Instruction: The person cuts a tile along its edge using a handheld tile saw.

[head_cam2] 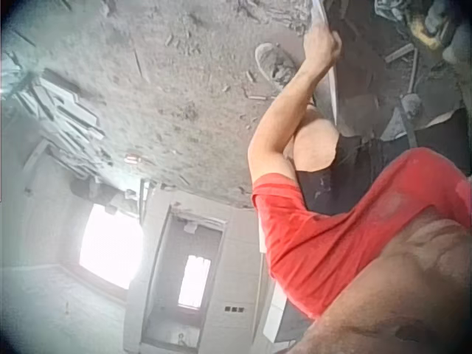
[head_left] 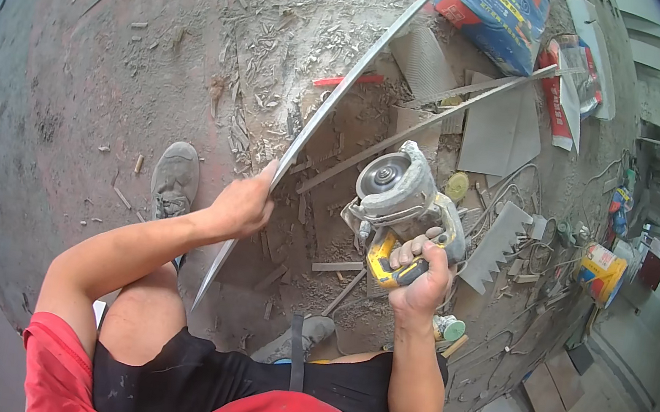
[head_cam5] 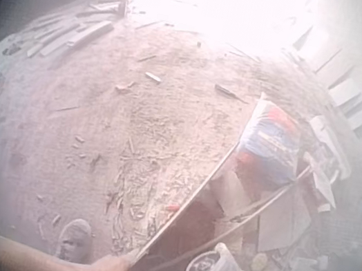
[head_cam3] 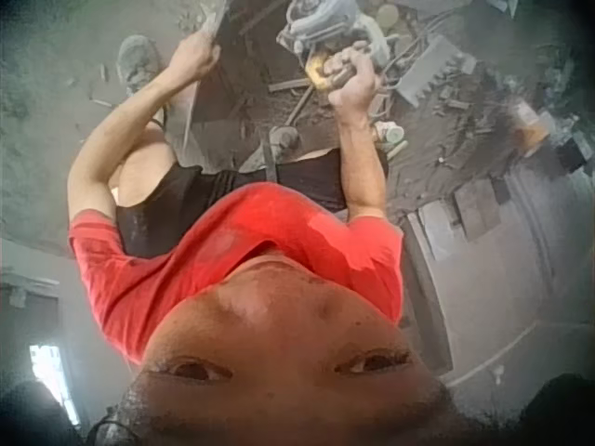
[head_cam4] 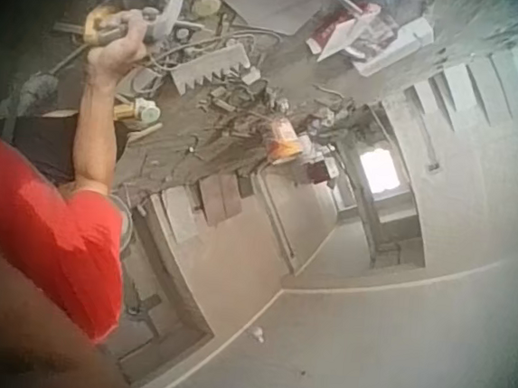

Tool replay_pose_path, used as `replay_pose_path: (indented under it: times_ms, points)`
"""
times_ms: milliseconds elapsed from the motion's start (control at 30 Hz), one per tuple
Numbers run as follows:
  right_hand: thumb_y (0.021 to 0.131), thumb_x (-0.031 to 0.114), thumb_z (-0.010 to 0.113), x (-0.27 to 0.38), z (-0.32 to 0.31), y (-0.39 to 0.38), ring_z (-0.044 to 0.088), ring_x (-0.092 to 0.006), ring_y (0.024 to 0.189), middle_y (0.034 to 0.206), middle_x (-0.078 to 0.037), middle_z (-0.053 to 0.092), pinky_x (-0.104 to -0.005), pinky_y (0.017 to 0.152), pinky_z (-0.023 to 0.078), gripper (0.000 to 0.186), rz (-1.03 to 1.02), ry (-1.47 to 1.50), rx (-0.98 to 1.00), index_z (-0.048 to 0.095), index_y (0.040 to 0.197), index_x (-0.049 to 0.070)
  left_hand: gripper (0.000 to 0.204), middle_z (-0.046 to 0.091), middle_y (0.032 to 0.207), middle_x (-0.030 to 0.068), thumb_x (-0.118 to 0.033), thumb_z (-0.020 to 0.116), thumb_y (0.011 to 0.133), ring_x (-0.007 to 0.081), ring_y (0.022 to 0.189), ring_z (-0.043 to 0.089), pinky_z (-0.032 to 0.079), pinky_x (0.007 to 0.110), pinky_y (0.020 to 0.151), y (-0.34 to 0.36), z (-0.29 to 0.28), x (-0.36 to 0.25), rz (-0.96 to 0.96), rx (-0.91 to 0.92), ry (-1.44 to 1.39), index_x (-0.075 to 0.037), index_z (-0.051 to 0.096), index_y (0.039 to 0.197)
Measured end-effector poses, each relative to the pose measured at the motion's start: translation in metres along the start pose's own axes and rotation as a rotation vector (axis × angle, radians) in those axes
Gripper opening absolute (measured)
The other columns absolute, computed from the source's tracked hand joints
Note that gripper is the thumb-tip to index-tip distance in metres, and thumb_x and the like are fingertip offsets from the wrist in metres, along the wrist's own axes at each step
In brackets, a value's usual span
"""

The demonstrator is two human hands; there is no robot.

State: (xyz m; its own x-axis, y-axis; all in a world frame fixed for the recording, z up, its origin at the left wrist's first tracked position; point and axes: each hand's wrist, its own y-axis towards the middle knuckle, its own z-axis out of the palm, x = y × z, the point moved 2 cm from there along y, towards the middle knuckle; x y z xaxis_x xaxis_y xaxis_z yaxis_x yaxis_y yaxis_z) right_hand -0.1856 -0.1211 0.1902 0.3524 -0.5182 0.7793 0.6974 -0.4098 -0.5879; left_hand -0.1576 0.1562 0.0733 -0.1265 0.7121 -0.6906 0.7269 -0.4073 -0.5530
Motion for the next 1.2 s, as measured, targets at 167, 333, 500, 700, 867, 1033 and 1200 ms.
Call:
replay_pose_path:
  times_ms: [167,333,500,700,867,1033,1200]
  points:
    - [0.086,0.006,0.055,-0.009,0.002,-0.001,0.051,-0.0172,0.058,0.073,-0.006,0.054,-0.0354,0.053,0.046,0.022,0.037,0.0,0.006,0.054,0.109,0.004,0.054,0.065,0.089,0.0358,-0.007,0.053,0.088,0.0523,0.086,0.064,0.05,0.06,0.083,0.054,-0.022,-0.005,0.034,-0.269,-0.023,0.004,0.04,0.139]
    - [0.087,0.008,0.055,-0.009,0.006,-0.002,0.051,-0.017,0.058,0.073,-0.006,0.053,-0.0356,0.053,0.047,0.021,0.04,0.0,0.028,0.054,0.108,0.004,0.049,0.067,0.095,0.0322,-0.008,0.053,0.088,0.0488,0.094,0.065,0.05,0.057,0.089,0.081,-0.037,-0.033,0.001,-0.249,-0.003,0.003,0.045,0.135]
    - [0.088,0.008,0.056,-0.002,0.005,0.003,0.051,-0.0164,0.058,0.073,-0.005,0.053,-0.0348,0.053,0.047,0.021,0.001,-0.006,0.017,0.054,0.108,0.004,0.066,0.063,0.116,0.0332,-0.012,0.057,0.083,0.0492,0.103,0.064,0.05,0.054,0.096,0.051,-0.005,-0.031,0.052,-0.172,-0.076,0.002,0.036,0.144]
    - [0.087,0.007,0.056,0.011,0.016,0.019,0.051,-0.0161,0.057,0.073,-0.006,0.054,-0.0343,0.051,0.046,0.02,-0.071,-0.026,0.052,0.054,0.107,0.003,0.09,0.032,0.157,0.0283,-0.022,0.069,0.078,0.0445,0.128,0.054,0.045,0.045,0.11,0.03,0.023,-0.019,0.164,-0.119,-0.009,0.003,0.025,0.153]
    - [0.087,0.005,0.056,0.023,0.022,0.043,0.052,-0.0159,0.057,0.074,-0.006,0.055,-0.034,0.052,0.046,0.021,-0.126,-0.087,0.081,0.055,0.108,0.003,0.1,0.026,0.161,0.0272,-0.028,0.071,0.075,0.0461,0.128,0.054,0.046,0.046,0.109,0.036,0.015,-0.019,0.095,0.013,-0.067,-0.009,0.02,0.159]
    - [0.087,0.006,0.057,0.028,0.037,0.06,0.052,-0.0158,0.057,0.074,-0.006,0.055,-0.0333,0.053,0.047,0.022,-0.16,-0.137,0.146,0.055,0.108,0.002,0.107,0.019,0.164,0.0257,-0.033,0.073,0.073,0.0501,0.132,0.049,0.043,0.049,0.111,0.04,0.01,-0.017,0.073,0.108,-0.109,-0.017,0.016,0.162]
    - [0.086,0.006,0.057,0.03,0.054,0.074,0.053,-0.0158,0.055,0.072,-0.007,0.055,-0.0327,0.052,0.048,0.021,-0.227,-0.194,0.155,0.055,0.107,0.0,0.107,0.019,0.164,0.0263,-0.033,0.073,0.073,0.0504,0.134,0.047,0.042,0.049,0.112,0.042,0.01,-0.016,0.081,0.117,-0.119,-0.017,0.016,0.162]
